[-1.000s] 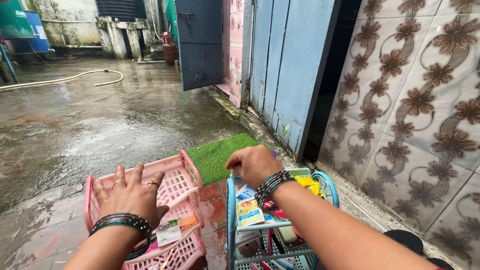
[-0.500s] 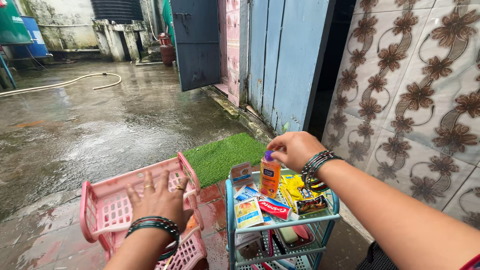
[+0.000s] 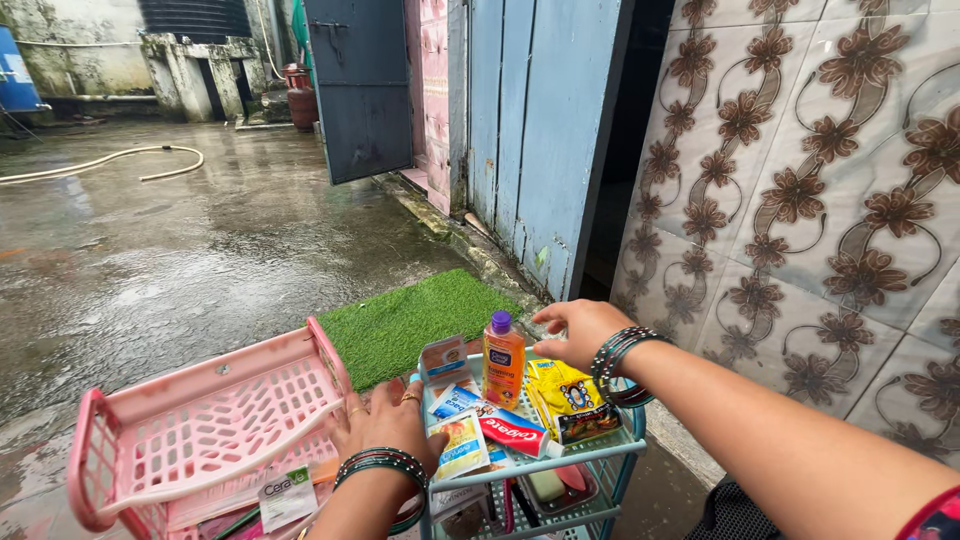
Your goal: The person cleans a plastic jar by scrubbing it with a steel wool pad and rinsing it at an outdoor sink.
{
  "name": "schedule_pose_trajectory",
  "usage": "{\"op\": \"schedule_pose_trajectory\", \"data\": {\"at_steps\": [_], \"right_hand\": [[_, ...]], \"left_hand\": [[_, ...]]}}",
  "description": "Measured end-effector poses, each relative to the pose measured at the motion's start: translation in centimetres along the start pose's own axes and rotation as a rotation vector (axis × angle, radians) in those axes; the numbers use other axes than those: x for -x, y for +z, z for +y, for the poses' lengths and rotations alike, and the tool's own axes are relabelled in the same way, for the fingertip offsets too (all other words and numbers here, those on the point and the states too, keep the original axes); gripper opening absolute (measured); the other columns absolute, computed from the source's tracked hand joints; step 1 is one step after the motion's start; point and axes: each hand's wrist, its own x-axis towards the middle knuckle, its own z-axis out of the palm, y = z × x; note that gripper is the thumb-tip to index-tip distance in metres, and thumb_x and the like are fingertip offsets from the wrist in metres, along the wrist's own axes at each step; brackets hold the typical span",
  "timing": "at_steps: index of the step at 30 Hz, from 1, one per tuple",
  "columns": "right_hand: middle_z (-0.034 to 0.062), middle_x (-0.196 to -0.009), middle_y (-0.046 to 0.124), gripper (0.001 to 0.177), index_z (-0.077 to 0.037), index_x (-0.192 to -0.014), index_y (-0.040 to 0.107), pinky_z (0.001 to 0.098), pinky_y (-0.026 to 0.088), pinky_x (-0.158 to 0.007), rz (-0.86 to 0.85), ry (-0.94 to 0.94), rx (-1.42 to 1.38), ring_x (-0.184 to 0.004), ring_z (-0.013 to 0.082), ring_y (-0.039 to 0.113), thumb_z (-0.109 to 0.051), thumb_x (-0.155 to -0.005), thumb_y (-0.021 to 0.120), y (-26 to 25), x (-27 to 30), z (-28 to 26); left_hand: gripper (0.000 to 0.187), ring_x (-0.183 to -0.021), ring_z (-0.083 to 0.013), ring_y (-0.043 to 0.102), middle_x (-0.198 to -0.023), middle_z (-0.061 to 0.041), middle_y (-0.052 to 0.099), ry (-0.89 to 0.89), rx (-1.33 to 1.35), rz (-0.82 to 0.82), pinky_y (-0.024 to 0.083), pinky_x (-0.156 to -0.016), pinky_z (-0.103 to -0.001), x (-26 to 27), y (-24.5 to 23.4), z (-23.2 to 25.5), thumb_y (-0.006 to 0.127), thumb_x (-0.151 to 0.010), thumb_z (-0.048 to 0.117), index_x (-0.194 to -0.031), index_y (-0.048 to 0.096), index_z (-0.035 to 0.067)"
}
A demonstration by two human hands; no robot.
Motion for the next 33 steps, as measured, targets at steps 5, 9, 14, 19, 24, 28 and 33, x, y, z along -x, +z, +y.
{"op": "schedule_pose_trajectory", "data": {"at_steps": [5, 9, 14, 19, 24, 28, 33], "right_hand": [[0.0056, -0.115, 0.076, 0.061, -0.021, -0.133, 0.062, 0.037, 0.056, -0.094, -0.024, 0.119, -0.121, -0.105, 0.0217, 0.073, -0.053, -0.082, 0.074, 1.6, -1.9, -1.0], [0.0052, -0.11, 0.078, 0.057, -0.022, -0.129, 0.067, 0.036, 0.058, -0.089, 0.007, 0.096, -0.206, -0.1, 0.0206, 0.075, -0.055, -0.082, 0.072, 2.8, -3.1, -1.4], [0.0046, -0.102, 0.079, 0.048, -0.022, -0.118, 0.074, 0.0358, 0.058, -0.085, 0.084, 0.084, -0.247, -0.093, 0.0202, 0.076, -0.052, -0.082, 0.072, 3.9, -3.9, -2.5], [0.0061, -0.097, 0.079, 0.044, -0.017, -0.109, 0.076, 0.0368, 0.058, -0.083, 0.138, 0.105, -0.218, -0.089, 0.0224, 0.076, -0.05, -0.08, 0.076, 4.8, -4.5, -3.0], [0.0094, -0.092, 0.078, 0.037, -0.016, -0.097, 0.081, 0.0386, 0.058, -0.081, 0.262, 0.118, -0.097, -0.086, 0.0263, 0.075, -0.05, -0.082, 0.075, 5.0, -5.5, -1.4], [0.0122, -0.079, 0.079, 0.037, -0.012, -0.091, 0.082, 0.0348, 0.061, -0.074, 0.169, 0.258, -0.201, -0.069, 0.0224, 0.077, -0.046, -0.089, 0.068, 3.8, -6.2, 0.5], [0.0146, -0.073, 0.079, 0.042, -0.004, -0.087, 0.082, 0.0323, 0.062, -0.069, 0.028, 0.505, -0.345, -0.056, 0.0185, 0.076, -0.042, -0.093, 0.066, 4.8, -6.2, 3.0]], "left_hand": [[0.089, -0.145, -0.0323, 0.043, -0.158, -0.006, 0.041, -0.078, 0.099, -0.059, 0.033, -0.119, -0.055, -1.9, 1.1, 0.9, 0.07, -0.088, 0.063, -0.16, 0.03, 0.031], [0.089, -0.141, -0.0317, 0.048, -0.155, -0.007, 0.045, -0.069, 0.113, -0.074, 0.041, -0.114, -0.052, -2.3, 1.7, 1.4, 0.069, -0.089, 0.061, -0.161, 0.026, 0.031], [0.089, -0.136, -0.0315, 0.054, -0.149, -0.008, 0.051, -0.056, 0.16, -0.069, 0.045, -0.112, -0.051, -3.5, 2.2, 0.7, 0.071, -0.089, 0.056, -0.16, 0.026, 0.028], [0.087, -0.122, -0.0337, 0.065, -0.13, -0.017, 0.067, -0.049, 0.249, 0.004, 0.052, -0.105, -0.044, -5.8, 3.9, -0.3, 0.073, -0.089, 0.047, -0.156, 0.029, 0.013], [0.053, -0.123, -0.0347, 0.064, -0.129, -0.021, 0.067, -0.103, 0.371, -0.039, 0.051, -0.106, -0.043, -6.8, 5.0, -0.9, 0.075, -0.088, 0.044, -0.126, 0.069, 0.008], [0.047, -0.118, -0.0356, 0.067, -0.123, -0.022, 0.07, -0.131, 0.399, -0.032, 0.054, -0.102, -0.043, -7.6, 6.0, -0.7, 0.075, -0.089, 0.041, -0.116, 0.071, 0.003], [0.043, -0.114, -0.0363, 0.069, -0.117, -0.023, 0.071, -0.105, 0.421, -0.024, 0.054, -0.1, -0.043, -8.5, 6.9, -1.6, 0.076, -0.089, 0.039, -0.11, 0.074, 0.002]]}}
